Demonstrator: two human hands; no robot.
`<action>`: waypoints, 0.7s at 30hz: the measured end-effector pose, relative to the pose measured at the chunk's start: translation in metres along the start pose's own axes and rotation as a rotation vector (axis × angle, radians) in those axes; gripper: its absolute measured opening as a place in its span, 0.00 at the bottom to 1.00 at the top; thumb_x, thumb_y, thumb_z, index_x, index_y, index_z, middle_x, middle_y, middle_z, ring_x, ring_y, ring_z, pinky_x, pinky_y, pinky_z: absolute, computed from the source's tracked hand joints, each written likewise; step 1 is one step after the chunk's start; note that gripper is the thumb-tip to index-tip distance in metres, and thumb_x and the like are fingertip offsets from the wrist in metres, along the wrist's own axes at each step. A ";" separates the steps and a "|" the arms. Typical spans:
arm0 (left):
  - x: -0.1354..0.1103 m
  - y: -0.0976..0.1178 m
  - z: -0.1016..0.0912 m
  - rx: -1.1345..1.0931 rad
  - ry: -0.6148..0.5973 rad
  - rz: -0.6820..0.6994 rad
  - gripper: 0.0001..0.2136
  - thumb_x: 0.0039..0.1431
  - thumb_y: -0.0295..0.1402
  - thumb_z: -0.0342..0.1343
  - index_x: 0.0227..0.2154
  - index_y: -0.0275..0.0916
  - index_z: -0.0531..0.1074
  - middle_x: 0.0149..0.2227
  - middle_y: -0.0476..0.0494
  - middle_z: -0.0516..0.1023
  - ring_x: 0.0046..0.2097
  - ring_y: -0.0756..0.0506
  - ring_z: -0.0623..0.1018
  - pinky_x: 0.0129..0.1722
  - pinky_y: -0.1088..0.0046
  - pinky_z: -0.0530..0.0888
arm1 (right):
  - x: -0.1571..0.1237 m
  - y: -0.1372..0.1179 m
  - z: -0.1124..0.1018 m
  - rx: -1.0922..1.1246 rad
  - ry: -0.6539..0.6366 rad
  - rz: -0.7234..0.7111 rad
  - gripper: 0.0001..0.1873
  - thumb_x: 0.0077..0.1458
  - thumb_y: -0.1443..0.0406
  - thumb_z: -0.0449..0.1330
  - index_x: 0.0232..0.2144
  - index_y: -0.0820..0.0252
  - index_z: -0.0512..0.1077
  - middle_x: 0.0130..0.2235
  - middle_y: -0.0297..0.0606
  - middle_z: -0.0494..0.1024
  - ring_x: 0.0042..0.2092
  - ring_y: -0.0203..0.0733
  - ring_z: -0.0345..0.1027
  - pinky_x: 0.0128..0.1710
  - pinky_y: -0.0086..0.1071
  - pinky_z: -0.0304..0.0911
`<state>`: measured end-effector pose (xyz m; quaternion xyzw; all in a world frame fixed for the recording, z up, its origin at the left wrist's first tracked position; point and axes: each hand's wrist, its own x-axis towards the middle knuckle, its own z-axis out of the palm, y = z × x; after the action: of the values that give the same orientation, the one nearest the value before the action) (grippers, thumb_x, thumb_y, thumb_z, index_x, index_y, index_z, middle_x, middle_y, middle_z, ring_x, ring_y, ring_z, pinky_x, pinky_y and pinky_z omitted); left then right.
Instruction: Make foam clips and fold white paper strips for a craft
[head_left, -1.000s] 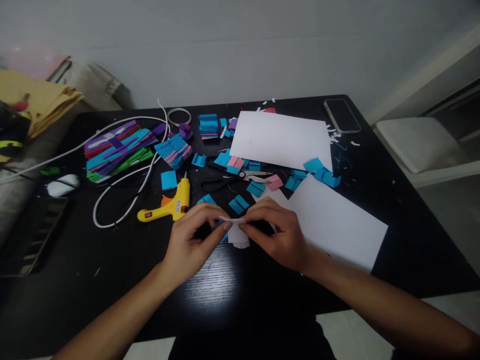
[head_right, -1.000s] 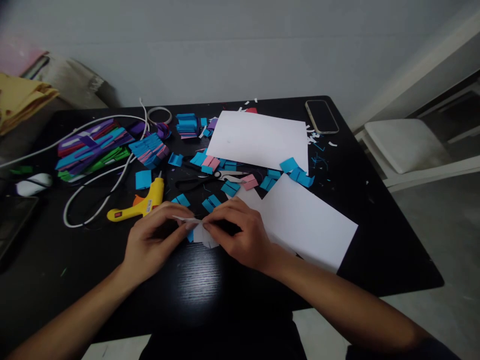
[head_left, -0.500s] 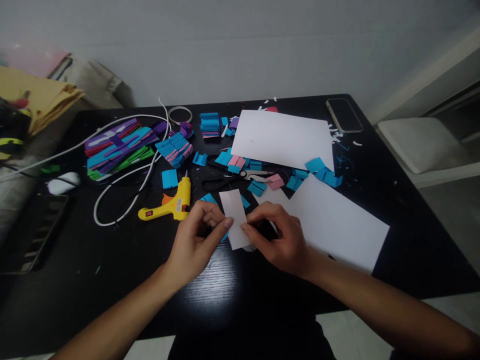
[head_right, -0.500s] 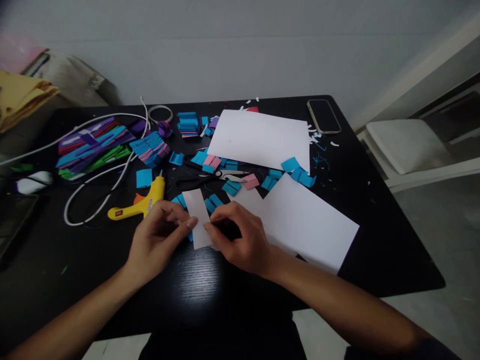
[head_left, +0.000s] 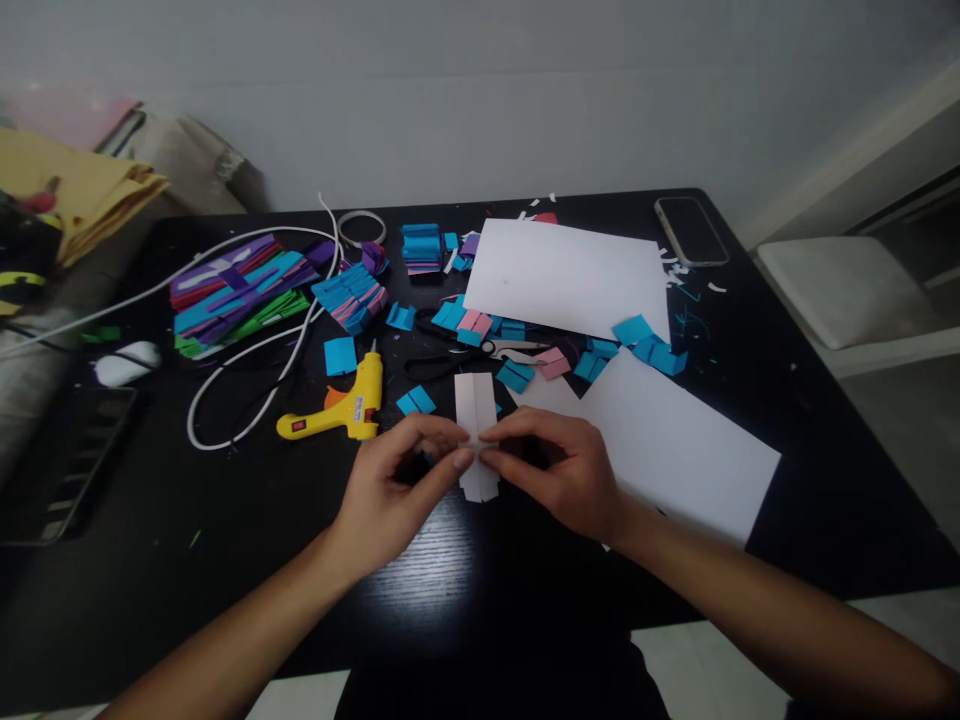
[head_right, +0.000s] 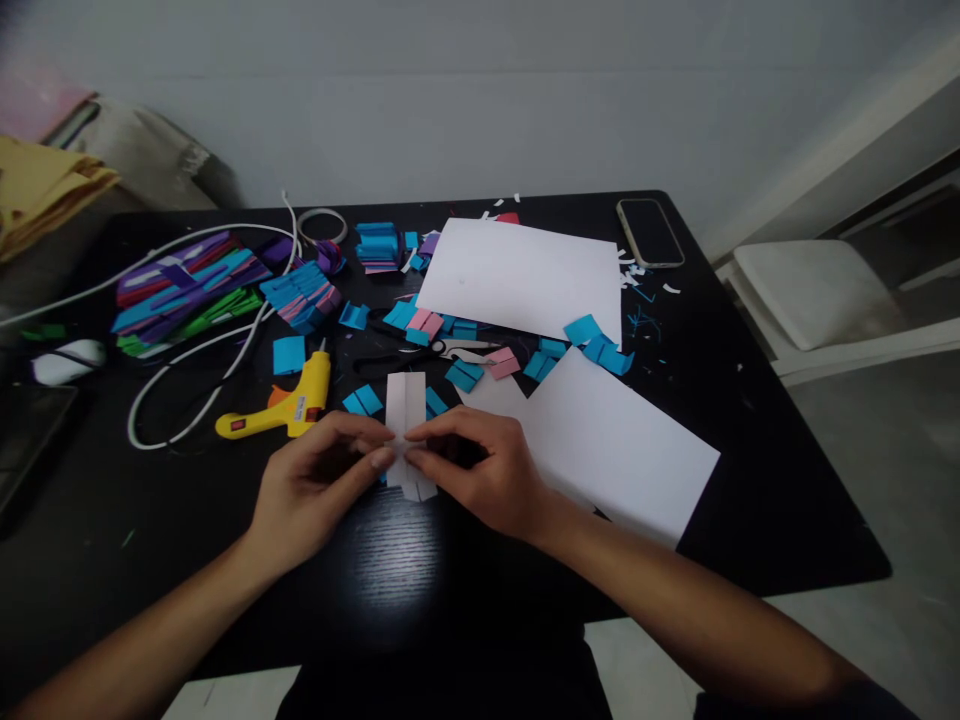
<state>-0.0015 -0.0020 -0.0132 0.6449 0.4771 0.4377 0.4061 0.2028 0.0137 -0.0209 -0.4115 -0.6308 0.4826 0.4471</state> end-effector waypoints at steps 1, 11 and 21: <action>0.000 0.000 0.000 0.006 -0.010 0.010 0.05 0.62 0.29 0.65 0.40 0.41 0.79 0.31 0.50 0.79 0.31 0.51 0.77 0.31 0.77 0.76 | 0.000 0.000 0.000 0.005 0.003 0.004 0.06 0.57 0.66 0.71 0.38 0.54 0.83 0.36 0.37 0.84 0.36 0.41 0.77 0.34 0.35 0.71; -0.001 -0.004 -0.003 0.111 0.046 0.106 0.07 0.60 0.29 0.68 0.41 0.42 0.82 0.32 0.50 0.81 0.33 0.50 0.79 0.34 0.75 0.76 | -0.001 0.000 0.000 -0.011 0.055 -0.031 0.07 0.55 0.66 0.73 0.38 0.52 0.83 0.36 0.35 0.85 0.35 0.40 0.78 0.35 0.35 0.74; -0.001 -0.005 -0.002 0.145 0.073 0.119 0.05 0.60 0.29 0.69 0.38 0.42 0.83 0.33 0.49 0.84 0.34 0.49 0.81 0.34 0.73 0.77 | -0.003 0.002 0.001 -0.036 0.073 -0.092 0.08 0.57 0.67 0.72 0.39 0.50 0.84 0.38 0.35 0.86 0.38 0.42 0.80 0.41 0.37 0.77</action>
<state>-0.0053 -0.0020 -0.0174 0.6833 0.4830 0.4486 0.3140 0.2024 0.0114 -0.0238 -0.4071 -0.6410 0.4349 0.4840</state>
